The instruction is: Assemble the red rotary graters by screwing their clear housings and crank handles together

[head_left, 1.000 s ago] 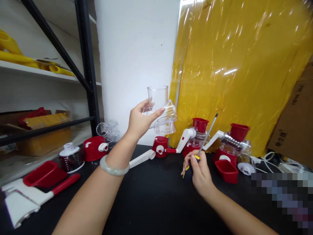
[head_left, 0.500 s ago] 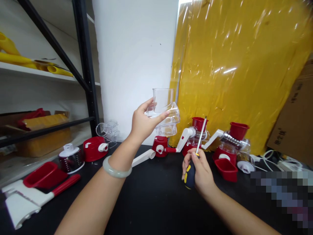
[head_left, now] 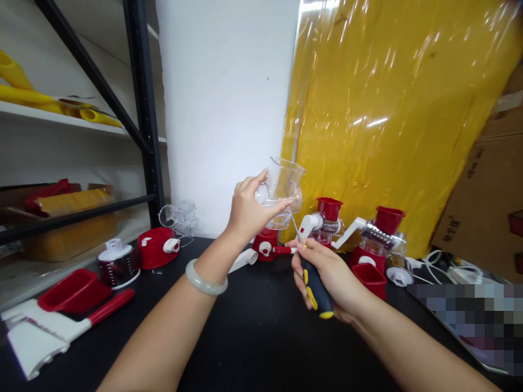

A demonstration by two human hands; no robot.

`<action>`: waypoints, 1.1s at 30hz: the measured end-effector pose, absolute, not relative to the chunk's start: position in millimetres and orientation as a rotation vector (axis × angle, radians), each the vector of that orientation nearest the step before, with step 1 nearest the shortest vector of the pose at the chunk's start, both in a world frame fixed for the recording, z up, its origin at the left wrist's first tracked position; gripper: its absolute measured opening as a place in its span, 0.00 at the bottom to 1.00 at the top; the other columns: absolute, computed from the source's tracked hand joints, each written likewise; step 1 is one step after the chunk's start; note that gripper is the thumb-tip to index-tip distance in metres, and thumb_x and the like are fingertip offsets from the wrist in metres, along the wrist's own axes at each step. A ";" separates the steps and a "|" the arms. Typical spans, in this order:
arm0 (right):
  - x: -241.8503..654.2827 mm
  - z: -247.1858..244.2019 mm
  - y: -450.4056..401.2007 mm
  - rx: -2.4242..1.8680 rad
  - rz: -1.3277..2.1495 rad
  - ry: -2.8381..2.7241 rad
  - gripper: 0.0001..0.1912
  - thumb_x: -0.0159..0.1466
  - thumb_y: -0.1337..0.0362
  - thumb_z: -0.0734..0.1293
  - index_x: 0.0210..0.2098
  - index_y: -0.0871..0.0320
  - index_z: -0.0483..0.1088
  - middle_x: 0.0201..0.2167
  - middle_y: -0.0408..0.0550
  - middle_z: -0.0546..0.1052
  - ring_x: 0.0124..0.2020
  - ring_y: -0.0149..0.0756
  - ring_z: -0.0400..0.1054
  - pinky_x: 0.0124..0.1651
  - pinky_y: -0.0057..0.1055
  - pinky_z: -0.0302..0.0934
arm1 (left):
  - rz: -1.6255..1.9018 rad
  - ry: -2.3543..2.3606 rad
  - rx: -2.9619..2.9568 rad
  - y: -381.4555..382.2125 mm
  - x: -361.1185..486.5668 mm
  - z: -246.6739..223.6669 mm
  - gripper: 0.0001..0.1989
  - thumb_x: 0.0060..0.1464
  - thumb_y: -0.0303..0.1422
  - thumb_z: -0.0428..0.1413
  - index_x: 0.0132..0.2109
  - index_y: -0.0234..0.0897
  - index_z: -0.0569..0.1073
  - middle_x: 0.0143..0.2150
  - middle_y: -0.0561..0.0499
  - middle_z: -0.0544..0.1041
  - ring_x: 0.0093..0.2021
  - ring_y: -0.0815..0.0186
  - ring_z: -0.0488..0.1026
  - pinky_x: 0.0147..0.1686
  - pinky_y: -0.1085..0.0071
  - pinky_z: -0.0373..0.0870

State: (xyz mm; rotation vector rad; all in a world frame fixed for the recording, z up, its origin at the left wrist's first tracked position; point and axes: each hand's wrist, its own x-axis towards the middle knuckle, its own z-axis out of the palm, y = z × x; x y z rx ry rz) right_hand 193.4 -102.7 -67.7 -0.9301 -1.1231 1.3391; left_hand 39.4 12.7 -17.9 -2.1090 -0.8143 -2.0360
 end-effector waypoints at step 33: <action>198.2 -194.1 -69.7 -1.054 0.786 -1.701 0.16 0.71 0.48 0.60 0.39 0.55 0.61 0.26 0.41 0.69 0.29 0.36 0.67 0.36 0.32 0.60 | -2.588 -1.034 -2.099 9.3 11.3 5.0 0.36 0.40 0.47 0.71 0.54 0.32 0.78 0.50 0.38 0.81 0.51 0.54 0.77 0.56 0.54 0.72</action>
